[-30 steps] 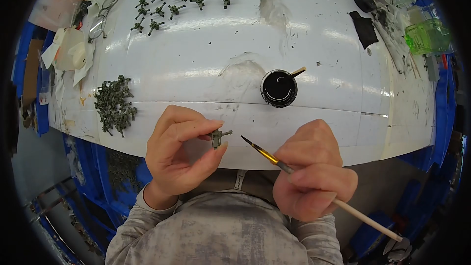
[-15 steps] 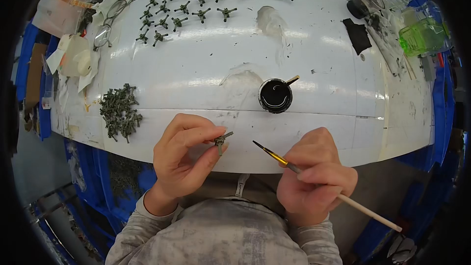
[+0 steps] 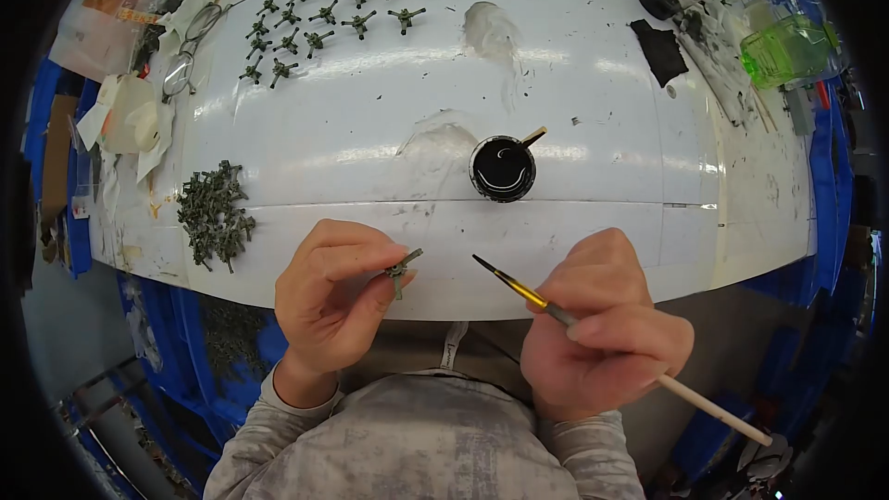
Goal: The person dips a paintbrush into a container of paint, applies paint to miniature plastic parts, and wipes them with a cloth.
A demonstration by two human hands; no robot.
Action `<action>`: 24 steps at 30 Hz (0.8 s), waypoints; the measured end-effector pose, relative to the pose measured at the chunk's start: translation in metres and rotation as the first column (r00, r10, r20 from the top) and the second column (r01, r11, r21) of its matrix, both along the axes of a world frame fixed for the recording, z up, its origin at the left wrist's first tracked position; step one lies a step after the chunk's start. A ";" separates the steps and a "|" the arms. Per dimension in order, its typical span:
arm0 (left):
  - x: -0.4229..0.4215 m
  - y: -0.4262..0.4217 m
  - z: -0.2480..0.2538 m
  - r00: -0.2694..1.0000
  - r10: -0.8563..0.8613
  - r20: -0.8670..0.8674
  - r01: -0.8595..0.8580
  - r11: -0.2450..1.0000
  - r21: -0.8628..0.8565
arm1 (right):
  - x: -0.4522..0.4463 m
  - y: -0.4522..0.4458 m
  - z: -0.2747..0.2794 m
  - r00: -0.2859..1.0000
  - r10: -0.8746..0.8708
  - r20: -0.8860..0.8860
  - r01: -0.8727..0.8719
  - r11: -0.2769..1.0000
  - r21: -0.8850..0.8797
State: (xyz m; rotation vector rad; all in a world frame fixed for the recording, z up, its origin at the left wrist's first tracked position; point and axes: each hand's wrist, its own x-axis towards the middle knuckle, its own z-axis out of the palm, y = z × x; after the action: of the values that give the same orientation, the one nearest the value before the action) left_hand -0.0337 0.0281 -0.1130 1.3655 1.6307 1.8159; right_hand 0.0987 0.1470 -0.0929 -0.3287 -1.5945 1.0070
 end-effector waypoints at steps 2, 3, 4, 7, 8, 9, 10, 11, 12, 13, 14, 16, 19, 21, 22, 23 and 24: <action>-0.001 0.000 0.001 0.999 -0.020 0.036 0.020 1.000 -0.008 | -0.004 -0.002 -0.003 0.996 0.070 0.064 -0.072 0.997 0.039; -0.001 -0.001 0.001 0.998 -0.029 0.057 0.030 0.999 -0.013 | -0.006 -0.004 -0.005 0.990 0.105 0.099 -0.111 0.992 0.054; -0.001 -0.001 0.001 0.996 -0.037 0.077 0.038 0.999 -0.017 | -0.007 -0.005 -0.006 0.985 0.125 0.117 -0.133 0.989 0.060; -0.001 -0.003 0.002 0.991 -0.044 0.129 0.047 0.999 -0.025 | -0.010 -0.010 -0.008 0.986 0.126 0.105 -0.133 0.989 0.057; -0.002 -0.002 0.002 0.987 -0.051 0.150 0.055 0.998 -0.021 | -0.011 -0.010 -0.008 0.989 0.115 0.089 -0.120 0.991 0.059; -0.002 -0.002 0.002 0.983 -0.060 0.172 0.064 0.998 -0.017 | -0.011 -0.010 -0.008 0.992 0.103 0.072 -0.107 0.992 0.060; -0.002 -0.002 0.002 0.983 -0.058 0.174 0.062 0.998 -0.018 | -0.011 -0.010 -0.009 0.992 0.104 0.074 -0.108 0.992 0.059; -0.002 -0.002 0.001 0.981 -0.063 0.186 0.068 0.998 -0.020 | -0.011 -0.010 -0.010 0.991 0.105 0.084 -0.109 0.993 0.053; -0.002 -0.001 0.001 0.979 -0.068 0.193 0.073 0.997 -0.017 | -0.011 -0.008 -0.010 0.990 0.105 0.091 -0.110 0.992 0.054; -0.002 0.000 0.002 0.977 -0.074 0.200 0.078 0.997 -0.015 | -0.011 -0.008 -0.009 0.990 0.105 0.098 -0.110 0.993 0.053; -0.003 0.000 0.003 0.975 -0.078 0.206 0.083 0.997 -0.012 | -0.011 -0.007 -0.008 0.989 0.106 0.103 -0.112 0.992 0.053; -0.005 0.000 0.003 0.976 -0.091 0.199 0.094 0.996 -0.007 | -0.010 -0.006 -0.007 0.989 0.106 0.099 -0.112 0.992 0.056; -0.008 -0.001 0.001 0.972 -0.135 0.191 0.137 0.991 0.006 | -0.009 -0.006 -0.008 0.990 0.099 0.098 -0.105 0.993 0.059; -0.006 -0.002 -0.001 0.972 -0.130 0.198 0.133 0.991 0.002 | -0.007 -0.006 -0.010 0.990 0.099 0.102 -0.105 0.993 0.055; -0.007 -0.002 -0.001 0.972 -0.128 0.198 0.130 0.991 0.003 | -0.007 -0.006 -0.010 0.990 0.097 0.100 -0.103 0.993 0.058; -0.007 -0.001 0.000 0.972 -0.128 0.195 0.129 0.992 0.007 | -0.008 -0.005 -0.009 0.991 0.093 0.096 -0.100 0.993 0.064; -0.007 0.000 0.001 0.973 -0.128 0.194 0.129 0.992 0.010 | -0.008 -0.005 -0.008 0.992 0.088 0.093 -0.095 0.993 0.069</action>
State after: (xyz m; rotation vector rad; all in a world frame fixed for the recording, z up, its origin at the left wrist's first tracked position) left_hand -0.0412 0.0282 -0.1125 1.2197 1.4118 1.8076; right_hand 0.0909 0.1423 -0.1014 -0.2553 -1.7362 1.0131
